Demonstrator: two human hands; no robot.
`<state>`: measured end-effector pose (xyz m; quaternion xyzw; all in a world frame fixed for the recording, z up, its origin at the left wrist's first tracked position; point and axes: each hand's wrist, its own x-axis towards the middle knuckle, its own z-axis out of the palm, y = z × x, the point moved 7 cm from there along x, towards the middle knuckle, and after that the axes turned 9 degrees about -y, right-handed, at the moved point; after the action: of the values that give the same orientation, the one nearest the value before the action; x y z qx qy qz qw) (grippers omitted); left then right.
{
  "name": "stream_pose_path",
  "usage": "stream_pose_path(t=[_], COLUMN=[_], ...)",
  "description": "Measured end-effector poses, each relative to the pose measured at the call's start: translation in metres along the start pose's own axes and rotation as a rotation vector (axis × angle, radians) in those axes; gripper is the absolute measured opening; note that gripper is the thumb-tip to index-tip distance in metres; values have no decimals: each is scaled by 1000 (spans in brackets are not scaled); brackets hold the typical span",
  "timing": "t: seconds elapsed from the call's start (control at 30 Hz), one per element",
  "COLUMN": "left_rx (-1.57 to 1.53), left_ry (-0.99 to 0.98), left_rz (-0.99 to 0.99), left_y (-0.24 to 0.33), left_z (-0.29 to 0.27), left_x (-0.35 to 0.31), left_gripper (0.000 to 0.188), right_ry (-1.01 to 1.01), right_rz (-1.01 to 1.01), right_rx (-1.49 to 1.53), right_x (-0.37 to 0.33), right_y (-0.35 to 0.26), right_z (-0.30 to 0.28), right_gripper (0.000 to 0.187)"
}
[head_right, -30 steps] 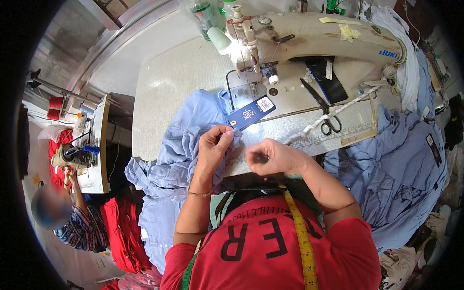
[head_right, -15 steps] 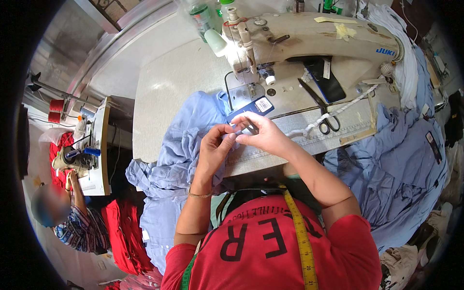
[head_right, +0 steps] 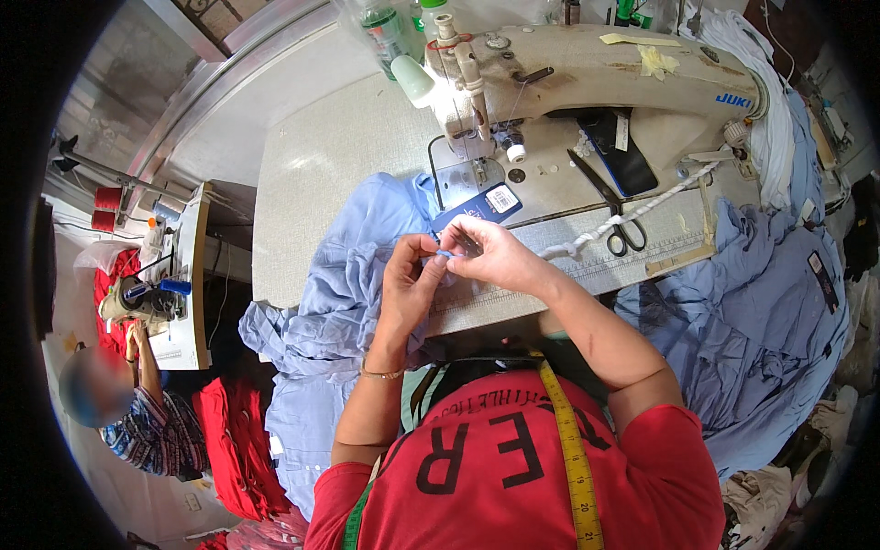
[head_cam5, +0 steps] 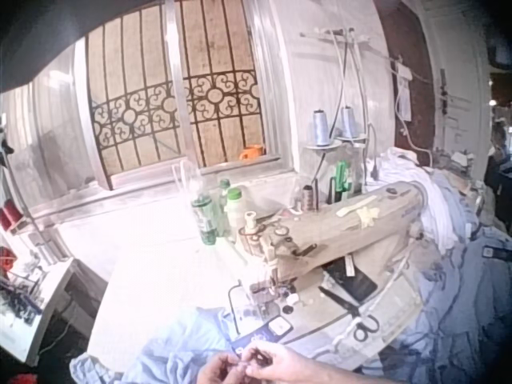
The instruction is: The person positions a blue shirt under the needle of a sewing machine, places a small blue tag on the inner collar, and uses a handheld tag fastener to secure the tag.
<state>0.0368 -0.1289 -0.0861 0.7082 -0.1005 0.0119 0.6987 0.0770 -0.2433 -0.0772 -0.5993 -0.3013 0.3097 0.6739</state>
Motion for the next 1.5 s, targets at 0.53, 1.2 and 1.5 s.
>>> stream_pose_path(t=[0.53, 1.2, 1.5], left_rx=[-289, -180, -126], left_ry=[-54, -125, -109], left_rz=[-146, -251, -272], left_y=[-5, -10, -14], left_z=[-2, 2, 0], left_x=[-1, -1, -1], left_gripper=[20, 12, 13], right_ry=[97, 227, 256], right_rz=[30, -90, -194], right_rx=[99, -303, -1125], right_x=[-8, -17, -33], right_y=[0, -12, -53], right_z=[-6, -7, 7], right_gripper=[23, 24, 23])
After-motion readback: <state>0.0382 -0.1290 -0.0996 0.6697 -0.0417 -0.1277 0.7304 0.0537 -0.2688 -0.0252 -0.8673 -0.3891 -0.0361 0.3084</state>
